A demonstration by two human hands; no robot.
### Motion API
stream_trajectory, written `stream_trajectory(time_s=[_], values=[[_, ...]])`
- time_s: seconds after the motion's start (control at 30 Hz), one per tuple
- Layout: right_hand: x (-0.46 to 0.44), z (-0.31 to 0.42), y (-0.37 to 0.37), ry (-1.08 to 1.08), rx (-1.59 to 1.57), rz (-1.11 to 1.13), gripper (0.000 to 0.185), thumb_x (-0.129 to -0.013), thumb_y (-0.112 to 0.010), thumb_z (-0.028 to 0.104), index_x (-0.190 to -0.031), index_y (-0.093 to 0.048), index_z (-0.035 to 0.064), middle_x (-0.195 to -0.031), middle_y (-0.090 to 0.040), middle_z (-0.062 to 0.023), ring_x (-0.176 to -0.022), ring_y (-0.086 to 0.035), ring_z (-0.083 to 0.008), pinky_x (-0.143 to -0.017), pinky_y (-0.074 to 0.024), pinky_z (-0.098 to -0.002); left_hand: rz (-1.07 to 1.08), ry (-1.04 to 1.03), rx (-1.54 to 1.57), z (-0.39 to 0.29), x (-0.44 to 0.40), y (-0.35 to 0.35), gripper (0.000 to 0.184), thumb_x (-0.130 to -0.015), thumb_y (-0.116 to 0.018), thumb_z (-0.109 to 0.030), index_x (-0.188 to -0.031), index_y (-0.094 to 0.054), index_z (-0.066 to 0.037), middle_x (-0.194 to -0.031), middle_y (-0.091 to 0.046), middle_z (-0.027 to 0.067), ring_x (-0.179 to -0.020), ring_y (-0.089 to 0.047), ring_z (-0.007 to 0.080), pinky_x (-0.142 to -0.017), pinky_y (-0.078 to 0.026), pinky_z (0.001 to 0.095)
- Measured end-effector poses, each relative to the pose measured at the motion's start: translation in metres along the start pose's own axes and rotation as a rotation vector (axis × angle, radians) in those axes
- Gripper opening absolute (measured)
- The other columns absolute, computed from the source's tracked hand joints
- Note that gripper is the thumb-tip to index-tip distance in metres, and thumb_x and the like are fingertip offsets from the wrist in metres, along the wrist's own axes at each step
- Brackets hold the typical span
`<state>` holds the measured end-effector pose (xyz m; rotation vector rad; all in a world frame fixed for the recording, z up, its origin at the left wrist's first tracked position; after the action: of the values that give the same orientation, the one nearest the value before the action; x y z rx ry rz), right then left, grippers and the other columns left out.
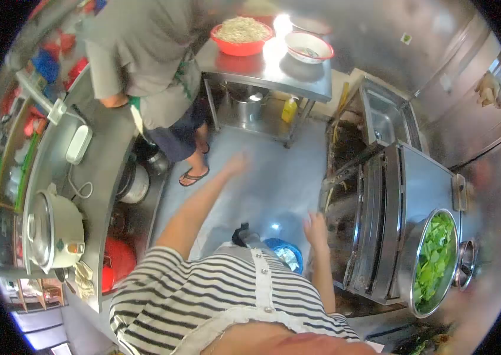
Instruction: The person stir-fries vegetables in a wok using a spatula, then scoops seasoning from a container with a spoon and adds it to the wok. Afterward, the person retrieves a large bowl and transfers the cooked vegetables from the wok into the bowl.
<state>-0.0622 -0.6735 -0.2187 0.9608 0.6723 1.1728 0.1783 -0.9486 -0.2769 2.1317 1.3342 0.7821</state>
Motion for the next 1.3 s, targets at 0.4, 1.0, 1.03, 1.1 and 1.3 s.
stream_trajectory(time_s=[0.4, 1.0, 1.03, 1.1, 1.3], values=[[-0.05, -0.088, -0.011, -0.578, -0.004, 0.038, 0.037, -0.078, -0.053, 0.02, -0.112, -0.051, 0.0066, -0.103, -0.052, -0.0207, -0.096, -0.051, -0.0375, -0.081, -0.0422, -0.0432, 0.142, 0.236, 0.919, -0.177, -0.388, 0.026, 0.079, -0.074, -0.061, -0.046, -0.128, -0.03, 0.001, -0.124, -0.038, 0.0203, -0.103, -0.048, 0.035, -0.077, -0.047, 0.042], [-0.043, -0.019, -0.111, -1.2, -0.666, 0.159, 0.028, -0.085, -0.048, 0.022, -0.103, -0.052, 0.0018, -0.081, -0.06, -0.0122, -0.062, -0.06, -0.0191, -0.052, -0.0474, -0.0303, -0.042, 0.173, 1.425, -0.165, -0.602, -0.036, 0.018, -0.075, -0.046, -0.006, -0.092, -0.047, -0.003, -0.09, -0.051, 0.0098, -0.085, -0.053, 0.0246, -0.076, -0.048, 0.0421], [-0.033, -0.009, -0.118, -1.249, -0.729, 0.105, 0.028, -0.085, -0.048, 0.022, -0.103, -0.053, 0.0017, -0.08, -0.06, -0.0118, -0.061, -0.06, -0.0183, -0.051, -0.0473, -0.0296, 0.01, 0.064, 1.419, -0.172, -0.58, -0.034, 0.018, -0.075, -0.046, -0.005, -0.092, -0.046, -0.003, -0.088, -0.05, 0.0096, -0.086, -0.053, 0.0241, -0.076, -0.048, 0.042], [-0.019, 0.003, -0.123, -1.314, -1.064, -0.309, 0.028, -0.087, -0.048, 0.024, -0.104, -0.053, 0.0021, -0.07, -0.058, -0.0076, -0.049, -0.056, -0.0123, -0.041, -0.0417, -0.0226, 0.197, -0.129, 1.056, -0.143, -0.56, -0.047, 0.019, -0.076, -0.047, -0.005, -0.094, -0.047, -0.001, -0.091, -0.05, 0.0091, -0.089, -0.052, 0.0233, -0.076, -0.048, 0.0413], [0.05, 0.062, -0.152, -1.586, -1.045, -0.554, 0.029, -0.084, -0.048, 0.021, -0.105, -0.056, 0.0017, -0.07, -0.06, -0.0086, -0.052, -0.056, -0.0123, -0.045, -0.044, -0.0239, 0.439, -0.499, 0.412, -0.176, -0.365, -0.052, 0.017, -0.079, -0.05, -0.012, -0.082, -0.057, 0.003, -0.083, -0.055, 0.0096, -0.077, -0.056, 0.0211, -0.072, -0.047, 0.0336]])
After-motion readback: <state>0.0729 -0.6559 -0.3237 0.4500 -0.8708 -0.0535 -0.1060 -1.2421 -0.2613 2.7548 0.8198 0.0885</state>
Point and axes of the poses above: each hand's wrist, its own x-axis away from the middle knuckle, its own y-axis out of the back of the hand, z = x × y, the point moved 3 cm from there along -x, towards the middle knuckle
